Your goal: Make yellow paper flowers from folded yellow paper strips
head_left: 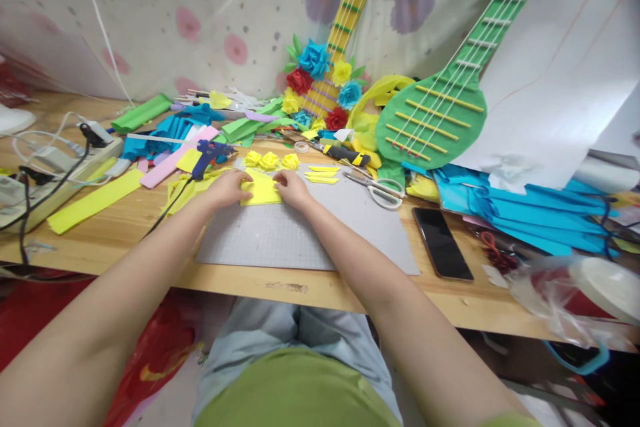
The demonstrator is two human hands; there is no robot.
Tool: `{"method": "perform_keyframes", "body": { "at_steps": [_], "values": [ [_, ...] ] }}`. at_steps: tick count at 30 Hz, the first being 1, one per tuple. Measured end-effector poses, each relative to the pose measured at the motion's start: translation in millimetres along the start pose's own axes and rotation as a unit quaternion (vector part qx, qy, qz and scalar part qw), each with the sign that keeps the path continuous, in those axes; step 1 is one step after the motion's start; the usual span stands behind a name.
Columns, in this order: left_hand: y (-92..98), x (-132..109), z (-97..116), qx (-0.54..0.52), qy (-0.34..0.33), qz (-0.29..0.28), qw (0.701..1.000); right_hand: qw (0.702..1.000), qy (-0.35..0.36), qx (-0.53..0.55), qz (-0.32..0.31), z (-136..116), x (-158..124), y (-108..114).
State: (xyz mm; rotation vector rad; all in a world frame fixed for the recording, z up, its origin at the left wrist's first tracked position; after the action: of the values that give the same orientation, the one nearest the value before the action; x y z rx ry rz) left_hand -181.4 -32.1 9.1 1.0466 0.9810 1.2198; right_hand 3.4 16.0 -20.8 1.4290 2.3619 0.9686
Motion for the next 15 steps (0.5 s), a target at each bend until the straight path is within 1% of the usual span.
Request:
{"method": "perform_keyframes", "body": {
  "at_steps": [3,5,7,9,12,15],
  "values": [
    [5.4,10.9,9.3,0.011,0.027,-0.062,0.998,0.999,-0.019,0.031,0.008,2.0,-0.6,2.9],
    [11.2,15.2,16.7,0.031,0.041,-0.078,0.996,0.999,-0.02,0.041,0.011,3.4,-2.4,5.2],
    [16.7,16.0,23.0,0.044,0.05,-0.073,0.995,0.997,-0.024,0.062,0.025,5.7,-4.9,8.0],
    [20.6,13.8,27.2,0.032,0.046,-0.052,0.997,0.992,-0.047,0.105,0.046,8.9,-7.6,11.2],
    [24.4,8.1,28.3,-0.011,0.053,-0.017,0.998,0.971,-0.098,0.204,0.073,13.0,-11.4,15.8],
    [28.0,4.0,25.3,-0.022,0.079,-0.008,0.997,0.949,-0.116,0.285,0.068,13.5,-12.6,16.9]
  ]
}}
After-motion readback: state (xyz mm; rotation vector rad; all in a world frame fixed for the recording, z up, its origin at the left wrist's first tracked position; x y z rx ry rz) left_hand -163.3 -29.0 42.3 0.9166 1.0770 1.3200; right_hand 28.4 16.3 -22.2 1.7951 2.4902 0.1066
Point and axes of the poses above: each hand's wrist, its own x-axis towards the middle knuckle, its own y-axis out of the back of the hand, z = x × y, the point moved 1 cm from there along x, towards the middle knuckle, and after that the axes turned 4 degrees about -z, right-handed, at the moved point
